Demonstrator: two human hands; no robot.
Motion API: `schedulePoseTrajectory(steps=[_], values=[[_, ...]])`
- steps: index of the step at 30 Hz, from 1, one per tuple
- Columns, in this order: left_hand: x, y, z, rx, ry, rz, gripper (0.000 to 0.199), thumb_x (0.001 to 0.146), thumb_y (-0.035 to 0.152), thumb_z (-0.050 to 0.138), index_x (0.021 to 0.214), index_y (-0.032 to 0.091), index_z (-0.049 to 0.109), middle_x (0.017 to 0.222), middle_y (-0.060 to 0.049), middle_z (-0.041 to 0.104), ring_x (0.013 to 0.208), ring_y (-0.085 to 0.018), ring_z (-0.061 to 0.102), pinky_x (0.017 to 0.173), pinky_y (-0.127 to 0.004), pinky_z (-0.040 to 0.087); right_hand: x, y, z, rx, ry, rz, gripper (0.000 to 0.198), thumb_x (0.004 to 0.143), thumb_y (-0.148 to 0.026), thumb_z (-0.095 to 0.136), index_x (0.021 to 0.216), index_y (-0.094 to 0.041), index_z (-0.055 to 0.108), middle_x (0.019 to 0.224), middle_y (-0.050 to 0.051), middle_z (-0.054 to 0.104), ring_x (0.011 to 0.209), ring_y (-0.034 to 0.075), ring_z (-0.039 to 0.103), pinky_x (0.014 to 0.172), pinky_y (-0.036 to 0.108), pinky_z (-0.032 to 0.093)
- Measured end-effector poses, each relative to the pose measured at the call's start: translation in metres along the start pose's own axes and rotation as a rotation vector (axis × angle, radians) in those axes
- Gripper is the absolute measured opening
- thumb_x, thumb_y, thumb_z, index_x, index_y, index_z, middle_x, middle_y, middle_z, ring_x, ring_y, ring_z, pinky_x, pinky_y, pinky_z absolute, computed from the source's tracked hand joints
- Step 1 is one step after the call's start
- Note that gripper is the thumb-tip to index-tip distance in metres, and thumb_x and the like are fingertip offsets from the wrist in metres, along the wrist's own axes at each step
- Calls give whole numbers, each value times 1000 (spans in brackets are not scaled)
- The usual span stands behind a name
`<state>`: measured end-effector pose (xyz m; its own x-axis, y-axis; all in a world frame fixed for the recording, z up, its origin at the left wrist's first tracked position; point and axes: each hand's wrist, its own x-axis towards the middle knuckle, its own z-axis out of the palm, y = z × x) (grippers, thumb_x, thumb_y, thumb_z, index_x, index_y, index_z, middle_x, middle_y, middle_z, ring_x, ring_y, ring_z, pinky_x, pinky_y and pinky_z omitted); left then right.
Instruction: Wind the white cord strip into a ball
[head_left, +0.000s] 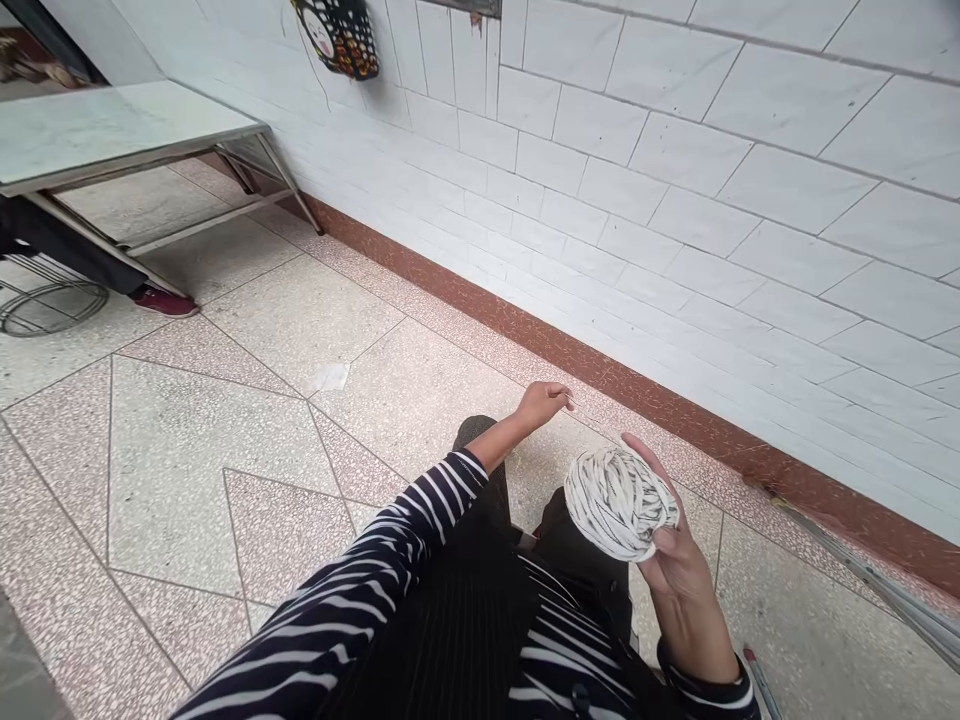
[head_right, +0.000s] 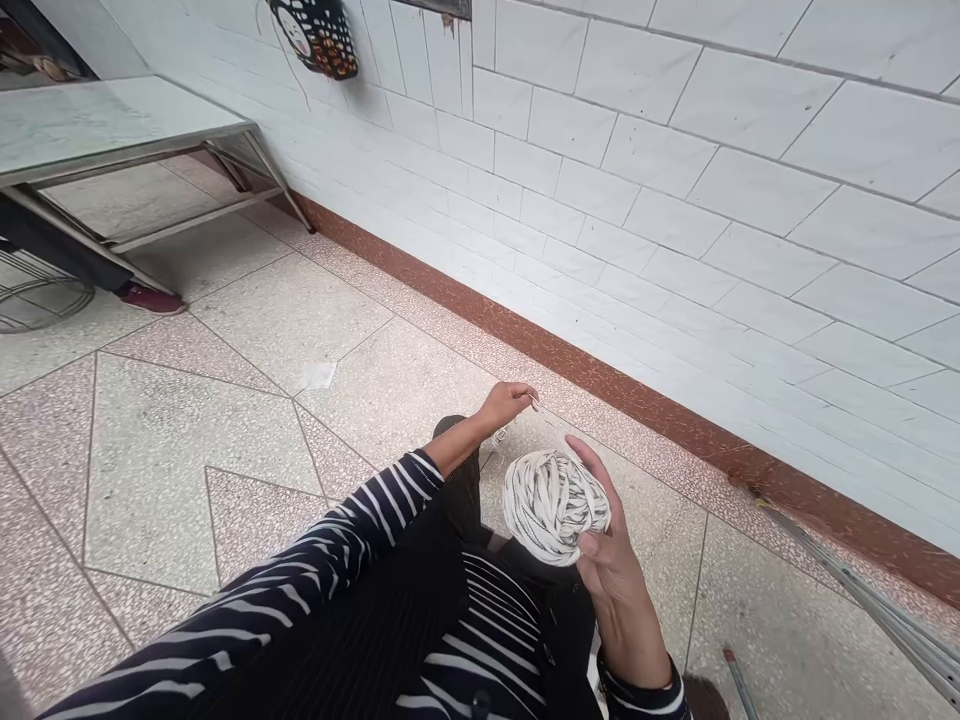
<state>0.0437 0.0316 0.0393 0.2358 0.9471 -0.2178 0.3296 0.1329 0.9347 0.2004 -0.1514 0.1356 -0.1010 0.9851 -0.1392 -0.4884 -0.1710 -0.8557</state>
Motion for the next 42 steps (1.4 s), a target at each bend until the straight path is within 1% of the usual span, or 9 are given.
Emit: schedulePoseTrajectory(steps=[3, 7, 15, 21, 27, 31, 35, 39, 42], values=[[7, -10, 2, -61, 21, -18, 27, 79, 19, 51, 87, 14, 76, 61, 3, 62, 48, -8, 36, 51, -20, 30, -4, -9, -3, -42, 21, -18, 102, 53, -47, 90, 144, -28, 49, 136, 11, 61, 128, 39, 54, 107, 53, 43], [18, -18, -2, -107, 69, -1, 26, 79, 19, 51, 85, 13, 76, 70, 2, 67, 50, -7, 38, 52, -20, 31, -8, -23, -1, -159, 23, -78, 101, 53, -49, 89, 144, -27, 49, 142, 12, 55, 132, 40, 50, 108, 54, 42], [12, -29, -9, -70, -41, -13, 29, 80, 23, 51, 87, 14, 77, 79, -1, 71, 50, -8, 38, 53, -22, 32, 3, -47, 9, -340, 21, -202, 91, 54, -52, 88, 135, -24, 55, 137, 14, 58, 129, 42, 51, 103, 55, 44], [-41, -43, -11, 98, -467, 37, 17, 76, 18, 60, 74, 17, 77, 53, 4, 57, 51, -10, 44, 57, -21, 35, 47, -56, -13, -481, 132, -448, 76, 54, -38, 88, 124, -24, 60, 121, 10, 61, 115, 35, 57, 97, 49, 46], [-106, -14, -14, -141, -882, 183, 15, 85, 26, 61, 81, 22, 75, 80, 1, 74, 84, -15, 68, 83, -23, 48, 106, -22, -53, -1020, 359, -628, 69, 58, -36, 85, 121, -23, 59, 117, 8, 54, 110, 30, 53, 97, 47, 44], [-100, 20, -29, -161, -847, 292, 25, 92, 39, 59, 82, 21, 73, 74, -2, 73, 76, -15, 68, 80, -24, 49, 117, 28, -66, -1002, 306, -416, 64, 59, -34, 81, 117, -20, 59, 120, 9, 51, 119, 31, 46, 109, 50, 30], [-62, 35, -49, 57, -665, 339, 32, 92, 34, 56, 71, 17, 73, 66, -1, 70, 66, -12, 61, 69, -20, 44, 103, 64, -70, -866, 155, -195, 62, 58, -34, 82, 115, -20, 62, 116, 8, 58, 113, 33, 52, 106, 52, 34], [-28, 26, -56, 189, -593, 290, 33, 84, 35, 62, 60, 14, 70, 60, 0, 65, 57, -9, 52, 61, -21, 37, 82, 68, -69, -657, -45, 41, 65, 63, -43, 82, 122, -24, 64, 114, 8, 68, 104, 33, 62, 94, 49, 47], [-16, 14, -50, 188, -582, 230, 34, 81, 39, 66, 59, 13, 70, 58, 0, 63, 56, -9, 49, 60, -21, 35, 72, 59, -65, -525, -117, 109, 68, 66, -51, 80, 127, -27, 62, 122, 8, 67, 109, 33, 63, 93, 46, 49]])
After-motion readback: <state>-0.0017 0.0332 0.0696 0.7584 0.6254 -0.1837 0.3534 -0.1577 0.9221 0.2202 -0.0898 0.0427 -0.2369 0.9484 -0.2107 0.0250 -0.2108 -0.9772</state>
